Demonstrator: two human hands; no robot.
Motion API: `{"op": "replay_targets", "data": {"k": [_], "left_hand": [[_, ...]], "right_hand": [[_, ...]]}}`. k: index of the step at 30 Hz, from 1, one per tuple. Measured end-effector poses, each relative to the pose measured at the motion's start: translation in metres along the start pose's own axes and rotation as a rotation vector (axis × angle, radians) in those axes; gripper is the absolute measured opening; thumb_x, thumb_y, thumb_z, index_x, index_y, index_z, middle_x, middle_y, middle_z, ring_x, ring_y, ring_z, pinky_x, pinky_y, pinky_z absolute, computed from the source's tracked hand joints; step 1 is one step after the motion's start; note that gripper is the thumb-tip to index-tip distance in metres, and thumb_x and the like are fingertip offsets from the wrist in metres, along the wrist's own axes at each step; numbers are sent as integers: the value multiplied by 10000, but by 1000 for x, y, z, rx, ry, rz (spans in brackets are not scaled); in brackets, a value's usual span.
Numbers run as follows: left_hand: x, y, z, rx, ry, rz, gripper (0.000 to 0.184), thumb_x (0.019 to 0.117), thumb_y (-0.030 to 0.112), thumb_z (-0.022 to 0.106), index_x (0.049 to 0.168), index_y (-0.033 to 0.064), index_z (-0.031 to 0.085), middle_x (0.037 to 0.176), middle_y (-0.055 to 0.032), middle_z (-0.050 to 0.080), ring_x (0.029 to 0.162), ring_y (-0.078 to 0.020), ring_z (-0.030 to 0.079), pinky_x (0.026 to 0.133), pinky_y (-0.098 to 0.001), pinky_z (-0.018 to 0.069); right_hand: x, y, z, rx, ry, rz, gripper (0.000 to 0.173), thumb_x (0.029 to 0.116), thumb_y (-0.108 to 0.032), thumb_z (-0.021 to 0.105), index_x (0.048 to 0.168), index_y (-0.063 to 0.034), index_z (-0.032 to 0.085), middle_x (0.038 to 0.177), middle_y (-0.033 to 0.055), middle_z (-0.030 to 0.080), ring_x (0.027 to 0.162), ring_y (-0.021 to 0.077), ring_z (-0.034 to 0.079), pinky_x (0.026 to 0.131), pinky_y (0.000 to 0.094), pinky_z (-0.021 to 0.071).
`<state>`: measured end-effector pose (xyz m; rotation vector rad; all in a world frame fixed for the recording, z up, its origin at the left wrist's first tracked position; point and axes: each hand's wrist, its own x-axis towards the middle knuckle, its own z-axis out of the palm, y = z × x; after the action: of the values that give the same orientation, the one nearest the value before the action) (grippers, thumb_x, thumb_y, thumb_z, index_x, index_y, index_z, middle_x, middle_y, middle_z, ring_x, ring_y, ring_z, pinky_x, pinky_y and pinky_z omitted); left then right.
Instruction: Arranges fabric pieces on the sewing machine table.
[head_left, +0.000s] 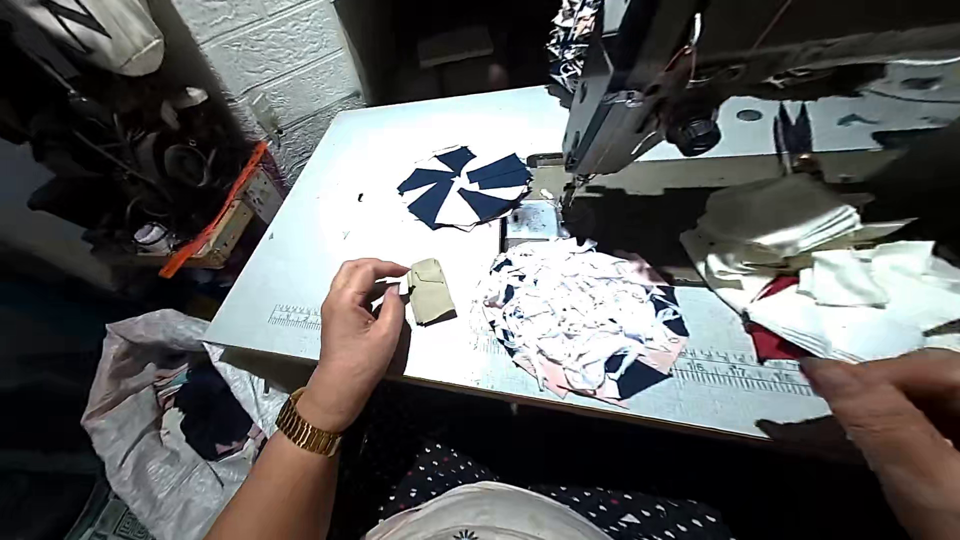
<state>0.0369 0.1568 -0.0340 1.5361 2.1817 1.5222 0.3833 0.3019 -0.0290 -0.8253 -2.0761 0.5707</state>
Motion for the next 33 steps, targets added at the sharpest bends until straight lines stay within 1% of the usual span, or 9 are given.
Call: {"op": "replay_targets", "data": {"k": [4, 7, 10, 14, 19, 22, 27, 31, 33], "left_hand": [[21, -6, -6, 154, -136, -27, 288, 972, 165, 655, 1241, 66, 681, 1250, -103, 650, 1163, -254, 603, 975, -484, 481], [41, -14, -7, 279, -244, -30, 482, 920, 354, 715, 1319, 89, 662, 1258, -117, 647, 1198, -313, 574, 1004, -543, 455], [55, -13, -2, 285, -328, 6, 432, 868, 325, 787, 1216, 79, 715, 1203, -154, 651, 1147, -354, 591, 966, -587, 469], [66, -2, 0, 263, -408, -11, 208, 884, 192, 810, 990, 51, 701, 983, -131, 612, 884, -285, 586, 775, -511, 484], [74, 2, 4, 188, -456, -45, 151, 901, 75, 777, 971, 79, 643, 778, -40, 655, 663, -143, 617, 619, -365, 523], [79, -2, 7, 133, -446, -16, 173, 922, 53, 743, 1043, 79, 622, 804, -34, 668, 677, -125, 636, 638, -334, 549], [86, -7, 8, -101, -422, -81, 247, 936, 12, 698, 1147, 74, 586, 885, -50, 673, 701, -118, 653, 636, -269, 566], [86, -2, 11, -458, -401, -289, 252, 978, -16, 596, 1197, 108, 602, 921, -1, 662, 659, -23, 601, 556, -147, 500], [87, 1, 9, -619, -385, -429, 248, 1037, 39, 505, 1247, 142, 588, 999, 10, 685, 735, -32, 662, 650, -183, 566]], "right_hand": [[4, -2, 1, 39, 7, 22, 240, 988, -137, 600, 810, 23, 616, 707, -32, 580, 641, -64, 532, 586, 108, 450], [5, -1, 0, 16, 29, 8, 252, 994, -159, 597, 813, 15, 617, 702, -38, 577, 620, -70, 513, 568, 108, 432], [2, 8, -7, -28, 101, -26, 239, 996, -258, 612, 839, -81, 641, 713, -97, 581, 596, -78, 499, 539, 115, 430], [0, 9, -31, -67, 153, 25, 187, 998, -296, 618, 882, -156, 657, 722, -141, 579, 575, -74, 515, 519, 121, 453], [-9, 14, -56, -77, 187, 118, 119, 985, -267, 644, 951, -157, 674, 755, -136, 618, 576, -47, 561, 518, 139, 500], [-12, 17, -61, -90, 212, 156, 109, 959, -239, 673, 991, -136, 690, 802, -121, 647, 631, -39, 605, 570, 144, 539], [-6, 14, -52, -124, 211, 95, 162, 933, -184, 686, 1017, -50, 719, 1013, -21, 655, 813, -13, 624, 713, 136, 548], [7, 10, -41, -162, 207, 52, 149, 945, -144, 672, 1024, -32, 733, 1069, 34, 658, 919, 35, 645, 789, 165, 566], [12, 11, -37, -193, 195, 32, 151, 960, -137, 666, 1027, -22, 738, 1069, 56, 669, 939, 56, 660, 814, 183, 578]]}}
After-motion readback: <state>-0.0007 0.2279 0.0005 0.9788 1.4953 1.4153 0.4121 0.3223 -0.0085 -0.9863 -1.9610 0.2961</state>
